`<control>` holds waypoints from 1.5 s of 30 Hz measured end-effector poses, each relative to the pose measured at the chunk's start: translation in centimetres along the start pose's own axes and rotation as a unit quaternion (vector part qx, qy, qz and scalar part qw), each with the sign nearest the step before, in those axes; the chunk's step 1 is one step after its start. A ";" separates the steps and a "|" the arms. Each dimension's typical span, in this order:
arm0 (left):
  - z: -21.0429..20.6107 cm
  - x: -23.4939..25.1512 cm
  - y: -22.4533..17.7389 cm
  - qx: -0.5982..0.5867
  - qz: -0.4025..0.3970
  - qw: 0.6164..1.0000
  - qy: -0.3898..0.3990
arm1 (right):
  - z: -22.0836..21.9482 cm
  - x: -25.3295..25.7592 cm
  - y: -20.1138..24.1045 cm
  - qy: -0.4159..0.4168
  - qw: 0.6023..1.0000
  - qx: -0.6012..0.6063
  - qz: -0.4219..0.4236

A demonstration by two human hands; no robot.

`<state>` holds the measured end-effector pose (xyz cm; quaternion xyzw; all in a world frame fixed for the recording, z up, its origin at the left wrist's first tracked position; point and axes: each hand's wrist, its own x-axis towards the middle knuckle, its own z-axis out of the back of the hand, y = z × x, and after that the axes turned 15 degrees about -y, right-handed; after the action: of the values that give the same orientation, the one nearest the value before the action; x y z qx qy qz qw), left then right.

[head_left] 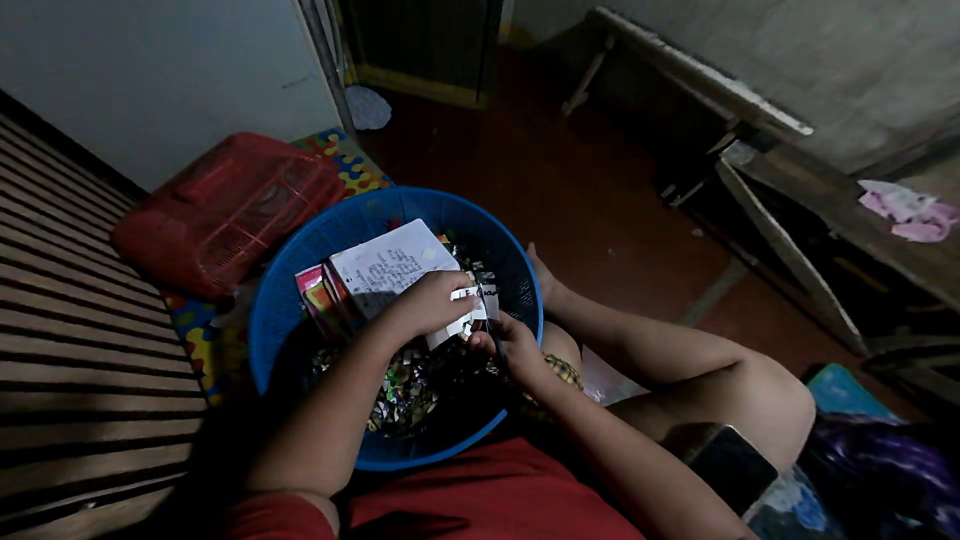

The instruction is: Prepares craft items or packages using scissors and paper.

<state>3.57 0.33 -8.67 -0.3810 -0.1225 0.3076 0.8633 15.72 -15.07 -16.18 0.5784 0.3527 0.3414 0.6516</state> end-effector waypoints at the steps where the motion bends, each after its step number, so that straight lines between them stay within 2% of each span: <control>1: -0.2 0.0 0.2 -0.010 -0.002 1.000 -0.017 | 0.0 0.0 0.1 -0.002 1.000 -0.004 -0.003; 5: -0.6 0.2 0.7 -0.008 -0.054 0.996 -0.071 | 0.0 0.1 0.3 0.011 1.000 -0.019 -0.009; 12: -0.9 0.3 1.1 -0.015 -0.100 0.991 -0.090 | 0.1 0.2 0.0 0.018 0.999 -0.043 0.012; 18: -0.4 0.0 0.6 -0.079 -0.047 0.983 -0.158 | 0.1 0.5 0.5 0.045 0.994 -0.101 -0.011; 21: 0.2 -0.2 0.9 -0.130 0.024 0.974 -0.185 | 0.2 0.7 0.1 0.047 0.996 -0.080 0.000; 24: 0.4 -0.1 1.0 -0.190 0.090 0.963 -0.166 | 0.2 0.6 0.0 0.046 0.998 -0.028 0.014; 33: -1.4 0.1 0.3 -0.261 0.122 0.952 -0.105 | 0.2 0.4 -0.5 0.017 0.998 0.005 0.055; 45: -0.1 -0.1 0.2 -0.201 0.120 0.970 -0.061 | 0.1 0.1 -0.1 -0.037 0.999 0.027 0.015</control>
<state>3.44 0.25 -8.89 -0.5386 -0.1879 0.4008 0.7169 15.83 -15.04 -16.29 0.6134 0.3287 0.3199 0.6430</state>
